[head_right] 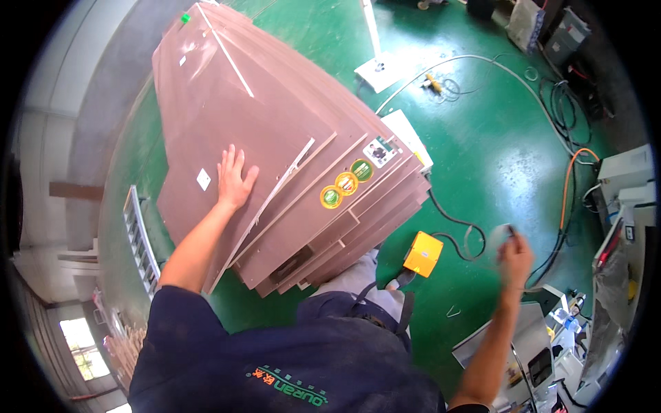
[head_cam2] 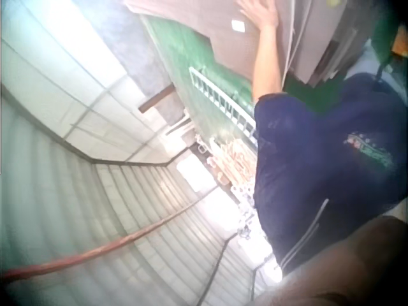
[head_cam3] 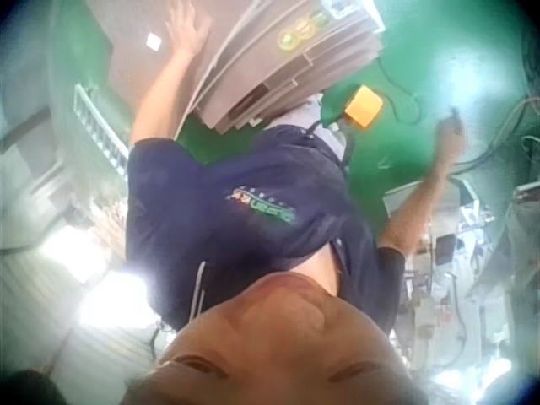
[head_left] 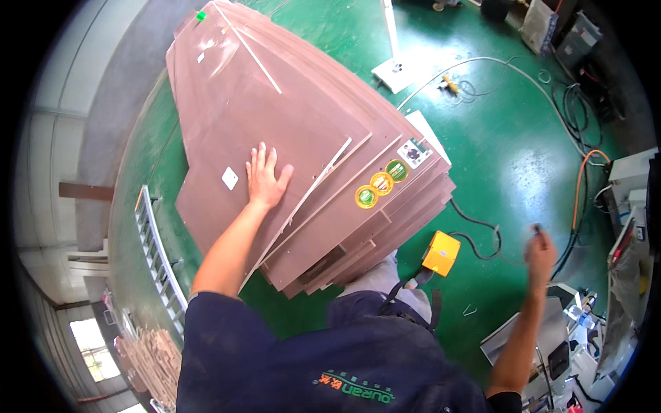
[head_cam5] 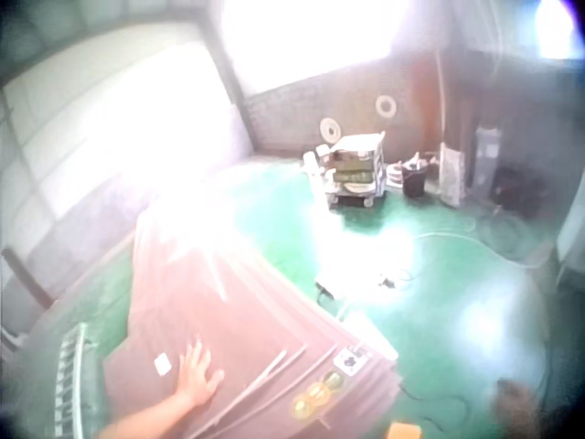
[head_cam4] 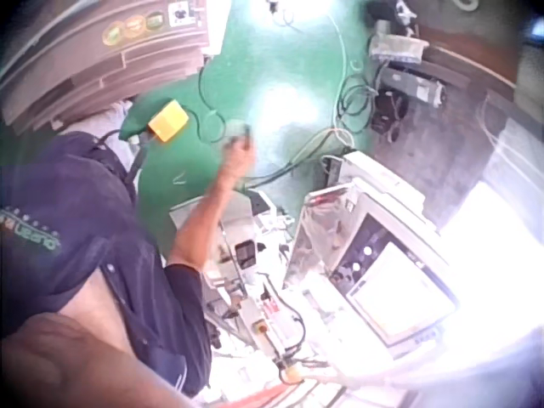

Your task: The person carries a large wooden panel through a workshop, stacks it with other panels, and then aligns it with another panel on a workbench. They inspect the edges and fit the panels together with assistance from a coworker.

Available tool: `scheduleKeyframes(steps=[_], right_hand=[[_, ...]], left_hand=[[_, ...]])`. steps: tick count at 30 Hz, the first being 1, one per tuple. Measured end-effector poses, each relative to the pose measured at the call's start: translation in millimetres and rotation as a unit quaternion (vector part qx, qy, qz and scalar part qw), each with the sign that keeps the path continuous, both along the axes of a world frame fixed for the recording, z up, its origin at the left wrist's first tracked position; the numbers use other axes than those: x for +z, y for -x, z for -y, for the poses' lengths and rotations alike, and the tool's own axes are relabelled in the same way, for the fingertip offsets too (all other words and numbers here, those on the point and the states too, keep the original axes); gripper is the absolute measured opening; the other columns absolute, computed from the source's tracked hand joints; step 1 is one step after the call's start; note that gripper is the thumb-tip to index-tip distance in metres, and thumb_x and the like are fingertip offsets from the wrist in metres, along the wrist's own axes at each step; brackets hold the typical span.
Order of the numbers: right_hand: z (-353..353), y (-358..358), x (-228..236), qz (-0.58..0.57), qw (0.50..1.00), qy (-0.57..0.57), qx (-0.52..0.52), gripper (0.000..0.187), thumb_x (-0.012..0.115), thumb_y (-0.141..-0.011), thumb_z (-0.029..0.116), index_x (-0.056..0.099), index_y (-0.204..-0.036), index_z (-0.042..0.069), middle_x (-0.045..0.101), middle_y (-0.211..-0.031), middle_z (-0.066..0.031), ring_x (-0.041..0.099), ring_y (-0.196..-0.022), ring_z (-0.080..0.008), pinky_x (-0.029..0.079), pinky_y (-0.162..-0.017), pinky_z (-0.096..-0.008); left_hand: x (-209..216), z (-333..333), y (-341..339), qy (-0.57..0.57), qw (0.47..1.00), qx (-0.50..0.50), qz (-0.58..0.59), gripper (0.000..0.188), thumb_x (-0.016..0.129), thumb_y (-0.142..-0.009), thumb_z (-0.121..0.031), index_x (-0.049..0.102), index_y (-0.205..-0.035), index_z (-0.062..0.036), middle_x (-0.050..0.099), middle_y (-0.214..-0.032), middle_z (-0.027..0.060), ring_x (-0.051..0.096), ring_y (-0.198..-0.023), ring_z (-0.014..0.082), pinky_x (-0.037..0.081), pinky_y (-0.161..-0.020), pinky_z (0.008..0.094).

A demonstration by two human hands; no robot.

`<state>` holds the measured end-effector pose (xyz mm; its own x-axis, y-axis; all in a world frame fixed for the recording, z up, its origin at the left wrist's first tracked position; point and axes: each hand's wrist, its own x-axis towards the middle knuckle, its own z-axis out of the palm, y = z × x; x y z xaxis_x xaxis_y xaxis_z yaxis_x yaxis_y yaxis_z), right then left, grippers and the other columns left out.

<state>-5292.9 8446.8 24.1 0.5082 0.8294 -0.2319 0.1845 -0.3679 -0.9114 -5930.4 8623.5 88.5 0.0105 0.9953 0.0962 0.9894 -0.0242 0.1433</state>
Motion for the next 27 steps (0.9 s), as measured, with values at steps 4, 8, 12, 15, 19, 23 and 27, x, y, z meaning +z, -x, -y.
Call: scheduleKeyframes(steps=[4,8,12,15,19,23,27], right_hand=[[13,35,-11,0.050,0.990,0.121,0.054,0.017,0.062,-0.085,0.012,0.066,-0.091,-0.003,0.062,-0.063,-0.0078,0.059,-0.055,-0.0134,0.047,-0.051,-0.0294],[39,66,-60,0.089,0.968,0.228,0.047,0.014,0.073,-0.076,0.009,0.066,-0.072,-0.002,0.065,-0.059,-0.0095,0.061,-0.047,-0.0165,0.047,-0.045,-0.0310],[88,61,-133,0.018,0.944,0.330,-0.016,0.019,0.071,-0.073,0.020,0.071,-0.068,0.001,0.068,-0.064,-0.0112,0.067,-0.061,-0.0241,0.053,-0.061,-0.0366],[100,70,-129,0.089,0.906,0.415,0.016,0.023,0.071,-0.073,0.024,0.074,-0.078,0.002,0.072,-0.077,-0.0147,0.071,-0.078,-0.0312,0.055,-0.073,-0.0402],[107,80,-144,0.125,0.893,0.432,-0.024,0.028,0.071,-0.072,0.026,0.074,-0.087,0.002,0.072,-0.091,-0.0182,0.069,-0.089,-0.0351,0.054,-0.080,-0.0419],[52,62,-168,0.147,0.891,0.430,-0.021,0.030,0.069,-0.077,0.028,0.074,-0.094,0.005,0.071,-0.099,-0.0176,0.069,-0.092,-0.0344,0.054,-0.081,-0.0428],[-95,-42,-154,0.469,0.820,0.268,0.188,0.041,0.051,-0.090,0.041,0.072,-0.080,0.008,0.070,-0.080,-0.0155,0.068,-0.073,-0.0329,0.053,-0.067,-0.0445]], left_hand=[[35,76,-33,0.062,0.991,-0.112,-0.036,0.079,0.067,-0.080,-0.046,0.046,-0.141,-0.0001,0.021,-0.158,0.0214,0.016,-0.148,0.0378,0.014,-0.118,0.0538],[30,96,-19,0.093,0.988,-0.125,-0.006,0.076,0.075,-0.073,-0.030,0.048,-0.137,0.0007,0.022,-0.158,0.0205,0.019,-0.147,0.0392,0.018,-0.117,0.0529],[33,90,-9,0.059,0.986,-0.157,-0.001,0.073,0.075,-0.072,-0.026,0.050,-0.134,0.0020,0.024,-0.157,0.0206,0.021,-0.146,0.0395,0.021,-0.117,0.0521],[35,109,2,0.074,0.988,-0.134,0.002,0.069,0.075,-0.072,-0.025,0.053,-0.130,0.0038,0.025,-0.156,0.0221,0.022,-0.145,0.0417,0.022,-0.116,0.0531],[40,114,4,0.047,0.987,-0.155,0.010,0.061,0.076,-0.071,-0.024,0.059,-0.121,0.0050,0.033,-0.150,0.0263,0.029,-0.140,0.0469,0.026,-0.113,0.0555],[34,118,5,-0.021,0.982,-0.185,-0.003,0.041,0.077,-0.068,-0.020,0.064,-0.102,-0.0002,0.049,-0.138,0.0254,0.043,-0.130,0.0480,0.038,-0.106,0.0541],[15,113,1,-0.048,0.974,-0.223,0.002,0.029,0.075,-0.070,-0.020,0.064,-0.090,-0.0023,0.053,-0.132,0.0248,0.046,-0.126,0.0481,0.040,-0.103,0.0564]])
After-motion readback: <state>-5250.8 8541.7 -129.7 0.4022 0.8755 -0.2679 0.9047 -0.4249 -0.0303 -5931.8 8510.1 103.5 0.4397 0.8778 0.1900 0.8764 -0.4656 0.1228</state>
